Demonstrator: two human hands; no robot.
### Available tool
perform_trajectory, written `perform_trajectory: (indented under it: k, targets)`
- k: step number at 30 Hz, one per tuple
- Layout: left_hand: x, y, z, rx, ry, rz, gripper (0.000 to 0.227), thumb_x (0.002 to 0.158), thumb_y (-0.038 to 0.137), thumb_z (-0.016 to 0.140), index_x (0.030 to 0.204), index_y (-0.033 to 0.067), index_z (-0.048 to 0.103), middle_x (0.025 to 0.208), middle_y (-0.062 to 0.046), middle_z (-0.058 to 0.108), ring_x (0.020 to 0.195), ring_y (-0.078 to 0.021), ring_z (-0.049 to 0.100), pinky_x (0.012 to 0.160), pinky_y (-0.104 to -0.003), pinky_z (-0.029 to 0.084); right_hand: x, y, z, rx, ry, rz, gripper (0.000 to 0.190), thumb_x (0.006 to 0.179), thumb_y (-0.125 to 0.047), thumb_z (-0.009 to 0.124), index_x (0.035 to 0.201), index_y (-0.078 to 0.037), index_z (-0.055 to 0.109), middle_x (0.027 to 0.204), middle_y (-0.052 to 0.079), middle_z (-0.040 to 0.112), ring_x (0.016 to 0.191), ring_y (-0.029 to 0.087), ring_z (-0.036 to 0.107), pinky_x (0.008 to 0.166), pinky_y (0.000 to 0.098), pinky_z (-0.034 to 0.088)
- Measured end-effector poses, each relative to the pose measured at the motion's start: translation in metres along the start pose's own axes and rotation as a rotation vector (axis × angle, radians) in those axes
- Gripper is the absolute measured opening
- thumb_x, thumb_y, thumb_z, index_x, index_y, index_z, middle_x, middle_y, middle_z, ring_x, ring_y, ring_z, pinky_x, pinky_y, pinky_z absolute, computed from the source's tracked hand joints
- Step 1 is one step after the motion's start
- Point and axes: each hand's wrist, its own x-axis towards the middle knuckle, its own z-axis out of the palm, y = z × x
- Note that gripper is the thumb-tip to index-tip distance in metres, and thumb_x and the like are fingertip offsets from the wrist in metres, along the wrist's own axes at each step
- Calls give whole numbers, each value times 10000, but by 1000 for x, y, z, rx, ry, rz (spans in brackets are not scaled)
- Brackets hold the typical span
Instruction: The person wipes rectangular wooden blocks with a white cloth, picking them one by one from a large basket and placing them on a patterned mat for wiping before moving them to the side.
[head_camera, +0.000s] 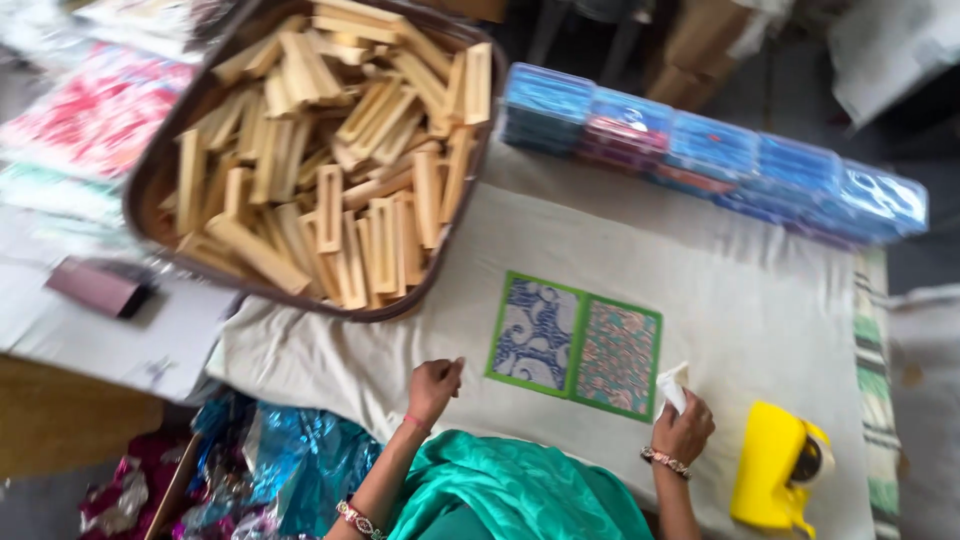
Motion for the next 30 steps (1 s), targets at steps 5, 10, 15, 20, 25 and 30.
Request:
perform_trajectory:
  k: [5,10,15,20,25,30]
  targets:
    - [-19,80,-50,90,-36,211,471,1009,331,669,733,-50,684,545,-81,543,482,-109,511,467,-291,399,-22,-28,16,-173,-34,20,467,873,-262,729,1325,-181,650,1450,99,598,1332,373,525,964,621,459]
    - [-2,139,-124,-118,58,583,259,997,225,693,893,-12,715,702,-43,631,646,-62,562,548,-246,451,-23,-25,19,-173,-55,55,528,867,-344,718,1368,-198,641,1431,122,610,1292,397,530,941,670,425]
    - [78,152,-209,138,377,533,256,1035,221,605,1082,-4,718,886,-91,748,771,-156,690,731,-320,557,-10,-10,36,-334,12,140,397,905,-428,699,1165,-131,659,1194,160,663,1216,389,561,906,578,456]
    - [154,145,-272,208,662,385,214,993,186,617,1101,38,726,1017,-116,747,907,-207,706,818,-356,562,-8,-7,45,-364,95,111,410,946,-446,715,1116,-81,638,1129,171,661,1167,386,559,898,557,455]
    - [215,128,-297,533,830,387,178,939,151,659,1060,41,731,1052,-149,730,1012,-325,679,922,-453,528,-10,-9,45,-351,87,119,374,951,-420,710,1071,-78,619,1132,164,658,1179,377,556,894,540,444]
    - [221,141,-280,943,821,377,365,720,94,754,1073,35,678,1149,-169,663,1027,-373,643,875,-421,540,-10,-8,44,-381,110,103,405,957,-442,712,1090,-74,604,1144,174,654,1190,377,550,924,532,437]
